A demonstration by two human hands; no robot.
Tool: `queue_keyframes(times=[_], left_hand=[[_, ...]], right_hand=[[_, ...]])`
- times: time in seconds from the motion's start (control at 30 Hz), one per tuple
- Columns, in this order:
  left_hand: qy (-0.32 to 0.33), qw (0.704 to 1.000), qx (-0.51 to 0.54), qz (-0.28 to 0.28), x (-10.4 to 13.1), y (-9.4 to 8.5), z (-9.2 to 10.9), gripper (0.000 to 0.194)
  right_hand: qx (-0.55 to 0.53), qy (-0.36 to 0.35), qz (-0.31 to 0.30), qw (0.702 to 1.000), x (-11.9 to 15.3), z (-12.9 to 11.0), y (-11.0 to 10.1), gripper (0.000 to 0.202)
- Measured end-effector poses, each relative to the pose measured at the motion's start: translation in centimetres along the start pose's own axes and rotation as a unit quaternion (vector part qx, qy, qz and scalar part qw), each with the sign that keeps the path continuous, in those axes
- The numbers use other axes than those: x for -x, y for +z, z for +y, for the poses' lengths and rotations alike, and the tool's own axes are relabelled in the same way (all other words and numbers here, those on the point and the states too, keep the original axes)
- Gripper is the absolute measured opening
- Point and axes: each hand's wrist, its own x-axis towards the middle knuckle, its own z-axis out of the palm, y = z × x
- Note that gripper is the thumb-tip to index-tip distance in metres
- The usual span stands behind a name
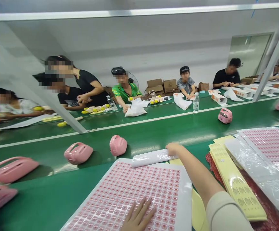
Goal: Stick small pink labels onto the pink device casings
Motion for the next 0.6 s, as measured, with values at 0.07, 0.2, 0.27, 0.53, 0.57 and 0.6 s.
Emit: queue_keyframes(times=[0.07, 0.2, 0.27, 0.53, 0.57, 0.6], left_hand=[[-0.026, 1.000, 0.011, 0.001, -1.0, -0.5, 0.7, 0.080], [-0.115, 0.985, 0.105, -0.077, -4.2, -2.6, 2.9, 0.082], [-0.159, 0.966, 0.167, -0.115, -6.1, -3.2, 4.4, 0.078], [-0.244, 0.906, 0.343, -0.038, -10.3, -3.6, 6.9, 0.052], [-0.286, 0.882, 0.375, 0.014, -10.4, -4.7, 5.6, 0.038], [-0.339, 0.852, 0.392, 0.079, -10.4, -6.0, 3.7, 0.025]], right_hand=[[0.003, 0.002, 0.007, 1.000, 0.4, -0.2, -0.2, 0.030], [-0.007, 0.006, 0.022, 1.000, 1.6, -0.1, -0.4, 0.030], [-0.015, 0.020, 0.017, 1.000, 2.0, 0.0, -0.5, 0.029], [-0.126, 0.056, 0.129, 0.982, 5.5, 0.4, -2.0, 0.020], [-0.154, 0.049, 0.153, 0.975, 6.1, 0.2, -1.7, 0.021], [-0.179, 0.040, 0.175, 0.967, 6.6, 0.1, -1.1, 0.024]])
